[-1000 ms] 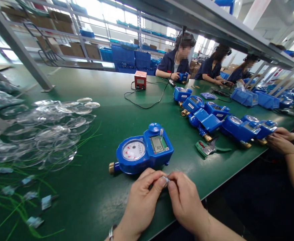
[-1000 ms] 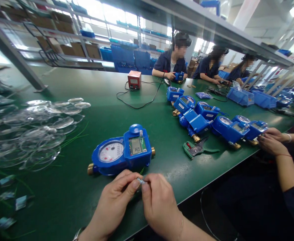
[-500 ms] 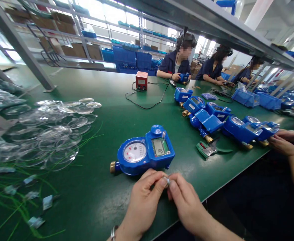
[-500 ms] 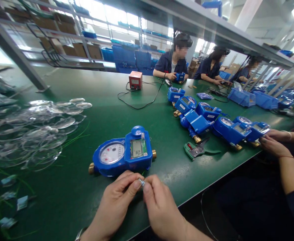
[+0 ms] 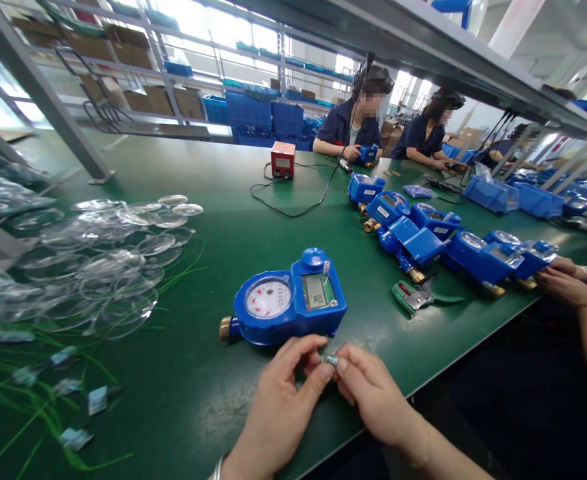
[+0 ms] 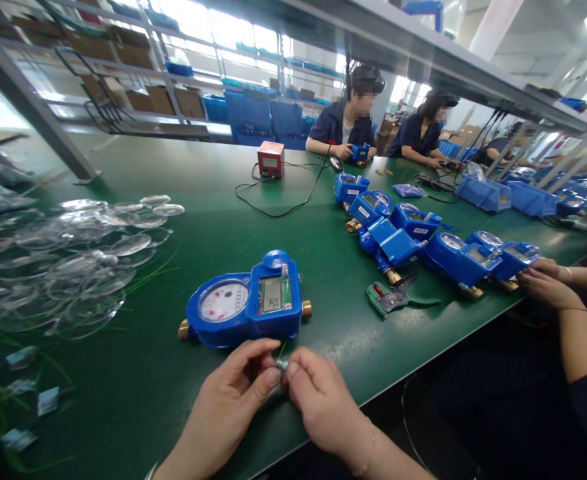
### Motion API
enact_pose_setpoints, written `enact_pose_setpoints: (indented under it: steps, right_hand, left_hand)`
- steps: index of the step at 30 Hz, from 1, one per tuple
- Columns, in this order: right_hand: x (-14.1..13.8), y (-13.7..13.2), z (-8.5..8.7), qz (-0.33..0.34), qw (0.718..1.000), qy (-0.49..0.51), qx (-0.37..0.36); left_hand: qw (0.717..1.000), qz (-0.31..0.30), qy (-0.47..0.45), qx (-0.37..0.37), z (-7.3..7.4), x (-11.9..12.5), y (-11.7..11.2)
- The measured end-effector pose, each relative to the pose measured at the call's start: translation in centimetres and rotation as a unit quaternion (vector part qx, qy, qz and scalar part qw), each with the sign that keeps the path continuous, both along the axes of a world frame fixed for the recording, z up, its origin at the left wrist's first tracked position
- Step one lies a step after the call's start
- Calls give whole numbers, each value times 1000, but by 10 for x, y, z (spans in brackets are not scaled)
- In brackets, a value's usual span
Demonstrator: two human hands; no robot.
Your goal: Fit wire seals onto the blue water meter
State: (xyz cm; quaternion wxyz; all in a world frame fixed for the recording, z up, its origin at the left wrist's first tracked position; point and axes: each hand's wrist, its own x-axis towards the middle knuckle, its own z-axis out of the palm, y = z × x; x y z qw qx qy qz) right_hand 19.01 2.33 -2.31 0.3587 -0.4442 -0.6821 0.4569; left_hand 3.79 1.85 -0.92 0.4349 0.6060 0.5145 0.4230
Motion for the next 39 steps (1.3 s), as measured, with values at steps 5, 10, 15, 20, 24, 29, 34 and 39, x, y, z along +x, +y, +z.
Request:
enact_pose_setpoints:
  steps: [5, 10, 15, 20, 24, 29, 34, 39]
  right_hand:
    - [9, -4, 4, 32, 936, -232, 264]
    - [5, -2, -2, 7, 986, -105, 131]
    - [-9, 1, -1, 27, 975, 103, -193]
    - [-4, -5, -5, -62, 974, -127, 175]
    - [-1, 2, -9, -72, 949, -190, 239]
    - [-6, 5, -5, -115, 979, -146, 84]
    - [0, -7, -12, -68, 960, -189, 193]
    - [-1, 6, -14, -56, 988, -110, 92]
  left_hand:
    - [992, -24, 116, -39, 2, 6, -3]
    - [985, -57, 161, -32, 2, 13, -1]
    - [986, -33, 159, -25, 0, 12, 2]
    - [994, -45, 80, -53, 2, 9, 7]
    - [995, -50, 67, -63, 0, 12, 8]
    - [991, -36, 119, -58, -3, 13, 7]
    - [990, -52, 109, -80, -2, 14, 13]
    - [990, -25, 120, -75, -3, 17, 14]
